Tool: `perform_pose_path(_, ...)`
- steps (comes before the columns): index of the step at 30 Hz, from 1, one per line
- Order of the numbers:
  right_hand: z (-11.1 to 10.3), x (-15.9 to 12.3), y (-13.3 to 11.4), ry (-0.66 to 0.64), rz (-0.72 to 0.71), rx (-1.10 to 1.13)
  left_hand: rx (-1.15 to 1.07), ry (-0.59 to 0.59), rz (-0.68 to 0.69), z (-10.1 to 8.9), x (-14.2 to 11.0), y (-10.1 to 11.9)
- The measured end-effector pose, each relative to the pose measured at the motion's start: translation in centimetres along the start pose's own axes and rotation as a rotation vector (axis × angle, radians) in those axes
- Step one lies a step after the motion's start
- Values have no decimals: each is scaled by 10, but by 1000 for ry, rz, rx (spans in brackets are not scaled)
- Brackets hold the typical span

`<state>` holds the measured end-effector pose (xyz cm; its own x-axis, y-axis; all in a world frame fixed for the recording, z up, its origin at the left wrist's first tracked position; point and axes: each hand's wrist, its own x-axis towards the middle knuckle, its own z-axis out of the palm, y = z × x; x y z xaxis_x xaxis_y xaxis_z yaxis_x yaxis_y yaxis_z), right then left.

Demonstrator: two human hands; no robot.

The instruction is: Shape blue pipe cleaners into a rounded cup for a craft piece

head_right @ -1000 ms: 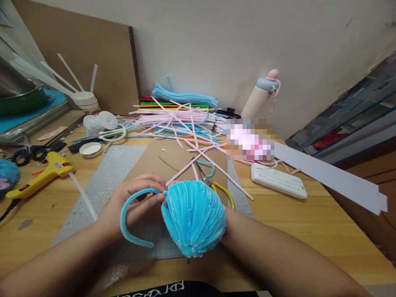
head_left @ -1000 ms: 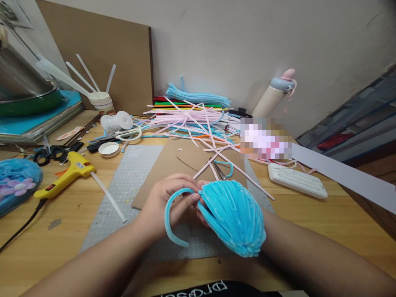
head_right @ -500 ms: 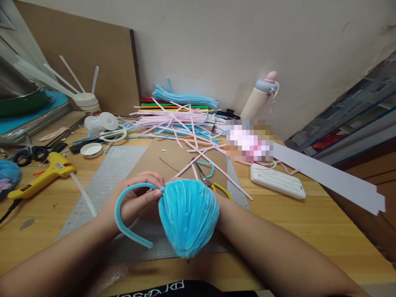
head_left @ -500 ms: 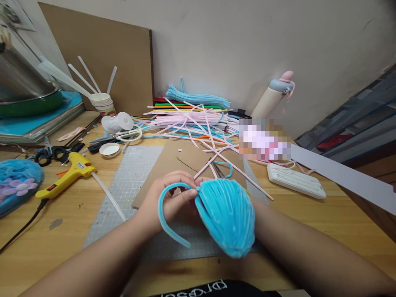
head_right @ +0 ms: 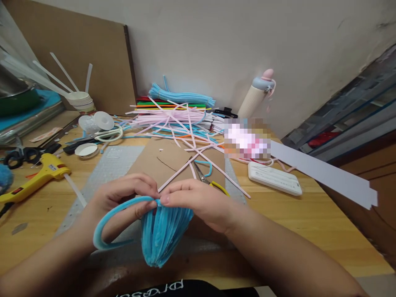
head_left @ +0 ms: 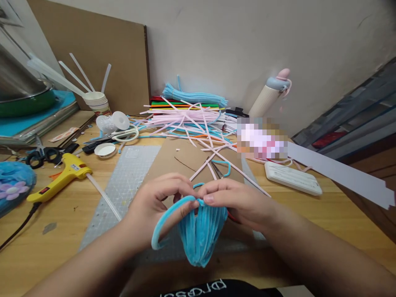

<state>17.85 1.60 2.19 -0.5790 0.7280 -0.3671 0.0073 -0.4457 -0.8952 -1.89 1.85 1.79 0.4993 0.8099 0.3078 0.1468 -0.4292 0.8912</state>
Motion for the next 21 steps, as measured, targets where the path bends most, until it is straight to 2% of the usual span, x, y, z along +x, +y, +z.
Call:
perform_pose_path(5,1,-5,-4,-47,-4,-40,22,-18,-7,-1,-2,9)
perform_pose_path(8,2,-5,-7,-72,42,-21,23,-62,36,-1,-4,9)
perform_pose_path(11,4,-6,-9,-71,83,10,22,-51,32,0,-6,7)
perform_pose_path(18,9,-5,-8,-65,101,230,-3,-47,52,-2,-6,5)
perform_pose_path(21,10,-4,-6,-81,127,258,-28,-50,75,-1,-5,4)
